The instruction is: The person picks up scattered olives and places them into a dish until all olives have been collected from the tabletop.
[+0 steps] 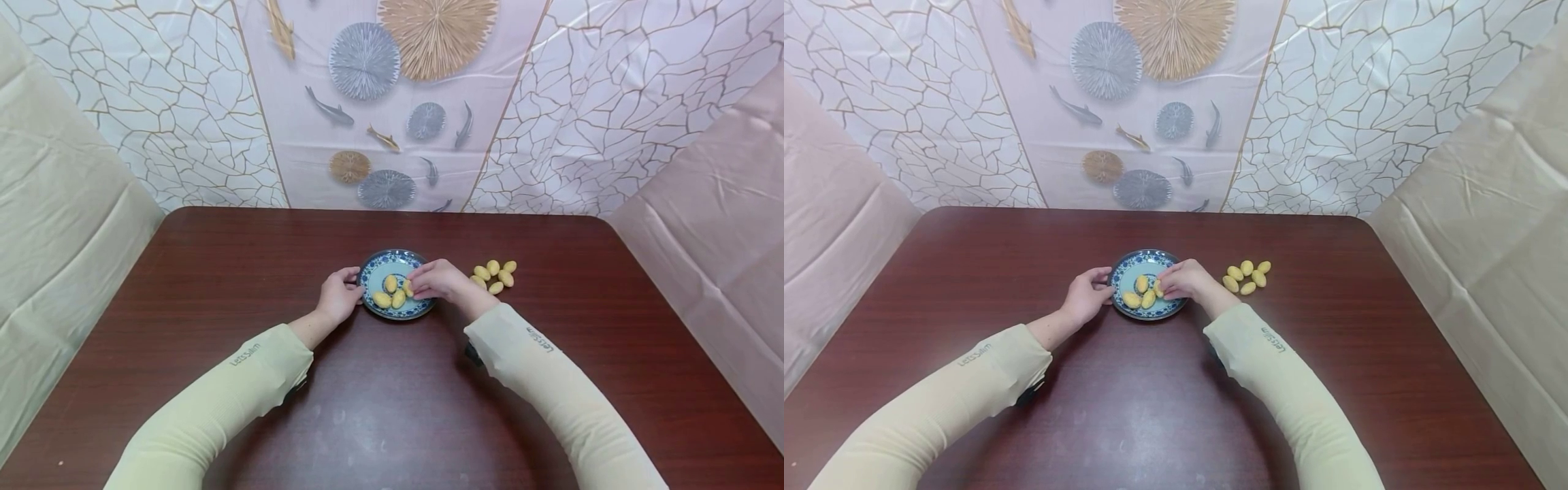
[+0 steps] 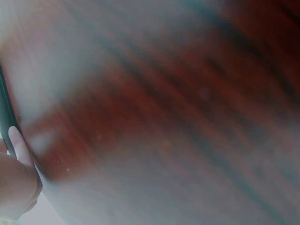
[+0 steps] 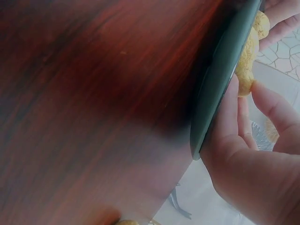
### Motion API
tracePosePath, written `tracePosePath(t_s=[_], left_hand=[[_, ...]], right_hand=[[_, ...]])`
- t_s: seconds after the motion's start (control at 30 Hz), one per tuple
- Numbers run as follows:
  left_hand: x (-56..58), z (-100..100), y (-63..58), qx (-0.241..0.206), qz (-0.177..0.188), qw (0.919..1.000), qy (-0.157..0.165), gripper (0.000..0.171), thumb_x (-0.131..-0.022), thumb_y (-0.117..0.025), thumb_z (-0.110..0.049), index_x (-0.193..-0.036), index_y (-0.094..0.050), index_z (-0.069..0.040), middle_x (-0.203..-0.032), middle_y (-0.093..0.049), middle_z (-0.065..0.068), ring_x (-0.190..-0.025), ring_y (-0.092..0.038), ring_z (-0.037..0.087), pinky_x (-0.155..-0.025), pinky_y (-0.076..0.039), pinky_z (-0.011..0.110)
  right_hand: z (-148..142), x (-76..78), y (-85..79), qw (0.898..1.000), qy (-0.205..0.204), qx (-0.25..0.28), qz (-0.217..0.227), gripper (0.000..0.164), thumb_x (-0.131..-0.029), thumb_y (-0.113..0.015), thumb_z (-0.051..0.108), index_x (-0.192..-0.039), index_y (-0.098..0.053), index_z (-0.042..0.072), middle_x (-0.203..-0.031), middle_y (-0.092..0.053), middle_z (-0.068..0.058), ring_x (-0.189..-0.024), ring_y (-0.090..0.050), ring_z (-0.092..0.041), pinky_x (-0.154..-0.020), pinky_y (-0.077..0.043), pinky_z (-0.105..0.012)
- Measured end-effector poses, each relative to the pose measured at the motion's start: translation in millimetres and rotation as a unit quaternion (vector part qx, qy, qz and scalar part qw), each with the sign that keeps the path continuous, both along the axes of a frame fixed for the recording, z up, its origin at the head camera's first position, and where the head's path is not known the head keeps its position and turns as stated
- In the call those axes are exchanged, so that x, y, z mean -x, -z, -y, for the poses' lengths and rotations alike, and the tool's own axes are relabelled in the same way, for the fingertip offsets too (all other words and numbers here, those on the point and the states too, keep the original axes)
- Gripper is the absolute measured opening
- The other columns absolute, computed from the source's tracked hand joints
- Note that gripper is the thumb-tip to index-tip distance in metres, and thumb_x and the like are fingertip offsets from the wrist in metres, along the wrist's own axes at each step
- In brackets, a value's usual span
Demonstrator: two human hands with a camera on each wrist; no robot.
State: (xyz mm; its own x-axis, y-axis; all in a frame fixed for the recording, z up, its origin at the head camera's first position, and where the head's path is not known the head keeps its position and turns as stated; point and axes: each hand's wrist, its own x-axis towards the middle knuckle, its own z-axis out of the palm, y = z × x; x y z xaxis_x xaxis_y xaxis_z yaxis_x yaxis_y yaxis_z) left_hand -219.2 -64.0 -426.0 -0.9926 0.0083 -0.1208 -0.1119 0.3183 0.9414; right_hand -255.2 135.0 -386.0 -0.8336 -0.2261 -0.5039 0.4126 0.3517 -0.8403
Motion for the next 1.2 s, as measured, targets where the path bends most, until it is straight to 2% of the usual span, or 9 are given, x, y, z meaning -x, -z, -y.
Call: tracePosePath(t_s=[0.23, 0.53, 0.67, 0.77, 0.97, 1.03, 1.1, 1.2], left_hand=[[0.9, 0.3, 1.3, -0.001, 0.000, 1.0000, 0.002, 0.044, -0.088, -0.053, 0.005, -0.132, -0.047, 0.005, -0.117, -0.050, 0.023, -0.098, -0.060, 0.029, -0.070, -0.061, 0.027], [0.7, 0.5, 2.0, 0.003, -0.002, 1.0000, 0.002, 0.044, -0.088, -0.053, 0.005, -0.132, -0.047, 0.006, -0.118, -0.050, 0.023, -0.100, -0.061, 0.031, -0.070, -0.061, 0.027], [0.4, 0.3, 1.3, 0.003, 0.002, 1.0000, 0.003, 0.044, -0.088, -0.053, 0.005, -0.132, -0.047, 0.005, -0.119, -0.049, 0.023, -0.101, -0.060, 0.031, -0.071, -0.061, 0.027], [0.2, 0.1, 0.8, 0.005, 0.004, 1.0000, 0.004, 0.044, -0.089, -0.053, 0.005, -0.132, -0.047, 0.005, -0.119, -0.049, 0.023, -0.101, -0.060, 0.031, -0.072, -0.061, 0.028], [0.3, -0.1, 1.2, 0.008, 0.003, 1.0000, 0.003, 0.044, -0.089, -0.053, 0.005, -0.132, -0.047, 0.005, -0.118, -0.049, 0.023, -0.100, -0.060, 0.030, -0.071, -0.061, 0.028], [0.5, -0.1, 1.4, 0.008, 0.003, 1.0000, 0.003, 0.044, -0.089, -0.053, 0.006, -0.132, -0.047, 0.005, -0.118, -0.049, 0.023, -0.100, -0.060, 0.030, -0.071, -0.061, 0.027], [0.7, -0.1, 1.6, 0.009, 0.003, 0.9999, 0.003, 0.044, -0.089, -0.053, 0.006, -0.132, -0.047, 0.005, -0.118, -0.049, 0.023, -0.099, -0.060, 0.029, -0.071, -0.061, 0.027], [1.1, -0.3, 1.5, 0.009, 0.005, 0.9999, 0.003, 0.044, -0.089, -0.053, 0.005, -0.133, -0.047, 0.005, -0.118, -0.049, 0.022, -0.099, -0.060, 0.029, -0.071, -0.061, 0.027]], right_hand=[[0.9, 0.1, -1.6, 1.000, 0.003, -0.017, 0.001, 0.037, -0.084, -0.057, -0.008, -0.121, -0.055, -0.012, -0.083, -0.064, -0.006, -0.071, -0.062, -0.011, -0.079, -0.060, -0.030], [-14.4, 2.3, -14.1, 1.000, -0.007, 0.007, -0.014, 0.039, -0.089, -0.054, -0.002, -0.126, -0.049, -0.012, -0.086, -0.067, -0.008, -0.072, -0.064, -0.012, -0.079, -0.060, -0.031], [-28.7, 4.7, -23.1, 1.000, 0.004, 0.007, -0.015, 0.043, -0.091, -0.057, 0.005, -0.130, -0.047, -0.010, -0.098, -0.066, -0.012, -0.081, -0.065, -0.015, -0.080, -0.060, -0.030], [-43.0, 6.5, -29.0, 1.000, 0.005, 0.003, -0.019, 0.047, -0.092, -0.057, 0.011, -0.133, -0.045, -0.008, -0.101, -0.065, -0.008, -0.087, -0.063, -0.015, -0.081, -0.060, -0.028], [-76.8, 9.9, -38.7, 1.000, 0.006, 0.005, -0.028, 0.051, -0.095, -0.053, 0.015, -0.138, -0.037, -0.007, -0.089, -0.062, 0.007, -0.086, -0.062, -0.008, -0.082, -0.058, -0.025], [-87.3, 10.6, -40.8, 1.000, 0.015, 0.011, -0.024, 0.054, -0.095, -0.053, 0.016, -0.140, -0.034, -0.006, -0.097, -0.061, 0.003, -0.094, -0.061, -0.011, -0.083, -0.058, -0.023], [-97.8, 11.4, -41.5, 0.999, 0.025, 0.020, -0.018, 0.056, -0.096, -0.051, 0.016, -0.143, -0.030, -0.005, -0.117, -0.058, -0.009, -0.111, -0.056, -0.020, -0.086, -0.056, -0.022], [-113.4, 12.2, -40.6, 0.999, 0.030, 0.024, -0.014, 0.056, -0.098, -0.047, 0.016, -0.145, -0.025, -0.004, -0.143, -0.036, -0.021, -0.130, -0.040, -0.028, -0.090, -0.054, -0.020]])
